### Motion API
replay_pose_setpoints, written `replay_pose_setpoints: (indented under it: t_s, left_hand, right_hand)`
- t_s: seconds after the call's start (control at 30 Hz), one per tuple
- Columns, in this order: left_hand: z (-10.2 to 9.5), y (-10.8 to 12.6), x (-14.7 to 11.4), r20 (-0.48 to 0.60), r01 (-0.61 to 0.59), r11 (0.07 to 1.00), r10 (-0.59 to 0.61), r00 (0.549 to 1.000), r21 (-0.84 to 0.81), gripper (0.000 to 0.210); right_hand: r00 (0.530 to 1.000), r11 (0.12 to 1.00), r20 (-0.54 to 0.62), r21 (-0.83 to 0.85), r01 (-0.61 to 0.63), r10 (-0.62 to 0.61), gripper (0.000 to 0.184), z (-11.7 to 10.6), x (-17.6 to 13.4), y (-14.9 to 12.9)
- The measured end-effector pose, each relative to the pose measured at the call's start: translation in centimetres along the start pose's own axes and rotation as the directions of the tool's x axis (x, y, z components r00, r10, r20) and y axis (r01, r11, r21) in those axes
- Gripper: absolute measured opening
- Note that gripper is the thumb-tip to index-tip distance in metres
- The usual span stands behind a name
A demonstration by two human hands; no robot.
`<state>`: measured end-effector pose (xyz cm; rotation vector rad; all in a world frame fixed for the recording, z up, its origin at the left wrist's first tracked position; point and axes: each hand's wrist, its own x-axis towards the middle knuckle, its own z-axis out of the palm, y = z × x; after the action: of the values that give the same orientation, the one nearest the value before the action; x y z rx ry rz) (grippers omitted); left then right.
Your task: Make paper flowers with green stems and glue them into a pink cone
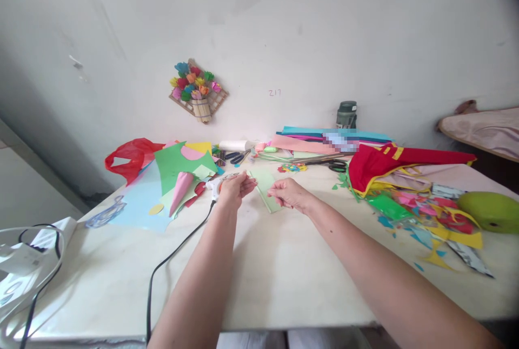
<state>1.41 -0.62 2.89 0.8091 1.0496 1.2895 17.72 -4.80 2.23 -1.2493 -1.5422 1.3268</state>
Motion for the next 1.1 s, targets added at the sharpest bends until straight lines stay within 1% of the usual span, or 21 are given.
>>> replay_pose_setpoints:
  t_s: [0.13, 0.3, 0.4, 0.6, 0.7, 0.77, 0.8, 0.9, 0.97, 1.03, 1.1]
  left_hand:
    - [-0.4, 0.6, 0.1, -0.019, 0.031, 0.999, -0.031, 0.999, 0.006, 0.018]
    - [-0.6, 1.2, 0.1, -0.053, 0.1, 0.995, -0.101, 0.994, -0.012, 0.019]
    - [-0.9, 1.6, 0.1, -0.075, 0.115, 0.993, -0.116, 0.99, -0.019, 0.018]
    - [-2.3, 2.4, 0.3, -0.158, 0.086, 0.993, -0.097, 0.983, -0.078, 0.015]
    - [-2.7, 2.4, 0.5, -0.18, -0.001, 0.992, -0.023, 0.983, -0.127, 0.014]
    - [-2.2, 2.2, 0.4, -0.165, -0.051, 0.99, 0.029, 0.986, -0.129, 0.017]
    - [-1.7, 1.9, 0.2, -0.14, -0.054, 0.992, 0.038, 0.989, -0.11, 0.019]
    - [0.1, 0.8, -0.8, -0.024, -0.002, 1.0, 0.003, 1.0, 0.006, 0.026]
    - [1.2, 0.1, -1.4, 0.046, 0.0, 0.998, -0.004, 0.999, 0.069, 0.026]
    - [1.8, -0.3, -1.6, 0.05, -0.007, 0.996, 0.002, 0.999, 0.088, 0.022]
    - [1.7, -0.4, -1.5, 0.001, -0.018, 0.997, 0.018, 1.0, 0.074, 0.017]
  right_hand:
    - [1.0, 1.0, 0.015, 0.002, -0.001, 0.001, 0.01, 0.2, 0.0, 0.0]
    - [1.0, 1.0, -0.007, -0.013, -0.005, 0.005, 0.01, 0.5, -0.1, -0.3]
    - [1.0, 1.0, -0.008, -0.03, -0.005, 0.004, 0.01, 0.5, -0.2, -0.3]
    - [0.999, 0.999, 0.034, -0.04, 0.0, 0.001, 0.01, 0.1, -0.1, -0.1]
    - [0.999, 1.0, 0.041, 0.005, -0.004, 0.004, 0.01, -0.3, -0.1, 0.0]
    - [1.0, 0.999, 0.029, 0.048, -0.007, 0.005, 0.009, -0.6, -0.2, -0.1]
    - [1.0, 0.998, 0.02, 0.067, -0.005, 0.004, 0.009, -0.7, -0.2, -0.1]
    - [1.0, 0.996, 0.003, 0.092, 0.002, -0.002, 0.01, -0.7, -0.3, -0.3]
    - [1.0, 0.996, -0.008, 0.088, 0.004, -0.004, 0.01, -0.7, -0.3, -0.3]
    - [1.0, 0.996, -0.012, 0.087, 0.008, -0.007, 0.011, -0.7, -0.3, -0.2]
    - [1.0, 0.996, -0.005, 0.088, 0.006, -0.005, 0.011, -0.7, -0.2, 0.0]
